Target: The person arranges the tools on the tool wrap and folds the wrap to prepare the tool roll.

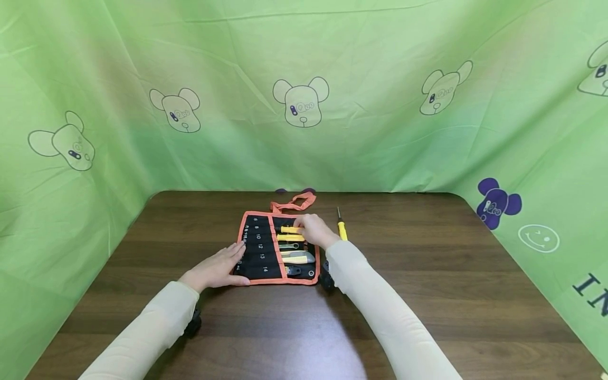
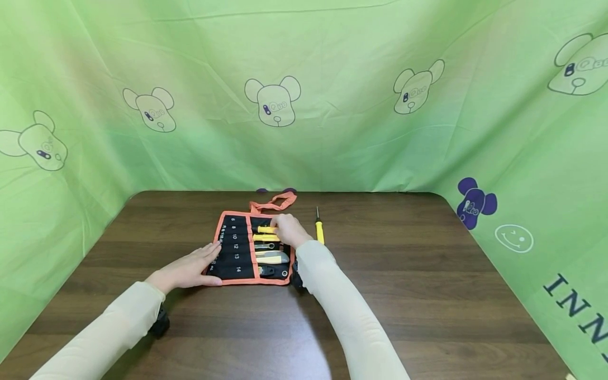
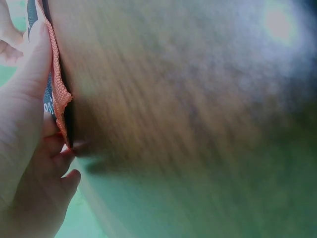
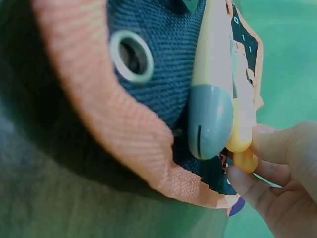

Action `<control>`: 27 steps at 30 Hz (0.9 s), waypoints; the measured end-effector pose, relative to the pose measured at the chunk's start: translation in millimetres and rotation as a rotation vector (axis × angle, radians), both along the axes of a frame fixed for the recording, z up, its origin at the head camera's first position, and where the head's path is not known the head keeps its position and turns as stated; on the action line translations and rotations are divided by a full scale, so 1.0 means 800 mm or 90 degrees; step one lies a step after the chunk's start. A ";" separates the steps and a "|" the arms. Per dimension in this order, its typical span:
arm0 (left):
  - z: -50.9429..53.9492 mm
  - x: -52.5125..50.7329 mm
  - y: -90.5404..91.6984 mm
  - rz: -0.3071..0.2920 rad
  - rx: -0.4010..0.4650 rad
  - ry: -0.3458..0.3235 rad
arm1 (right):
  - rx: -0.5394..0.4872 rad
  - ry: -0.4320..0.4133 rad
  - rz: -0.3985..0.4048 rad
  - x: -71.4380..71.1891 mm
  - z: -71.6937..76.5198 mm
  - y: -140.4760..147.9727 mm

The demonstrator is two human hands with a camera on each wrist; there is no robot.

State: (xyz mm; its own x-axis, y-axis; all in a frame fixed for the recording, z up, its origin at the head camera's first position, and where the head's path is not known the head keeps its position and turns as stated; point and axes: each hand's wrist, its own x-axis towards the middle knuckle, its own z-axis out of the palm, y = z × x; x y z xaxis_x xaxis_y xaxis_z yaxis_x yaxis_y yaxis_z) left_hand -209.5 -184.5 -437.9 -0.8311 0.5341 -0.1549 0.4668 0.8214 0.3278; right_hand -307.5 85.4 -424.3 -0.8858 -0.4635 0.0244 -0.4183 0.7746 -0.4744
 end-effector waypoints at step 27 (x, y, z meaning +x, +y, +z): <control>0.000 0.001 0.002 0.010 -0.007 -0.006 | -0.061 0.008 0.025 -0.001 -0.005 -0.014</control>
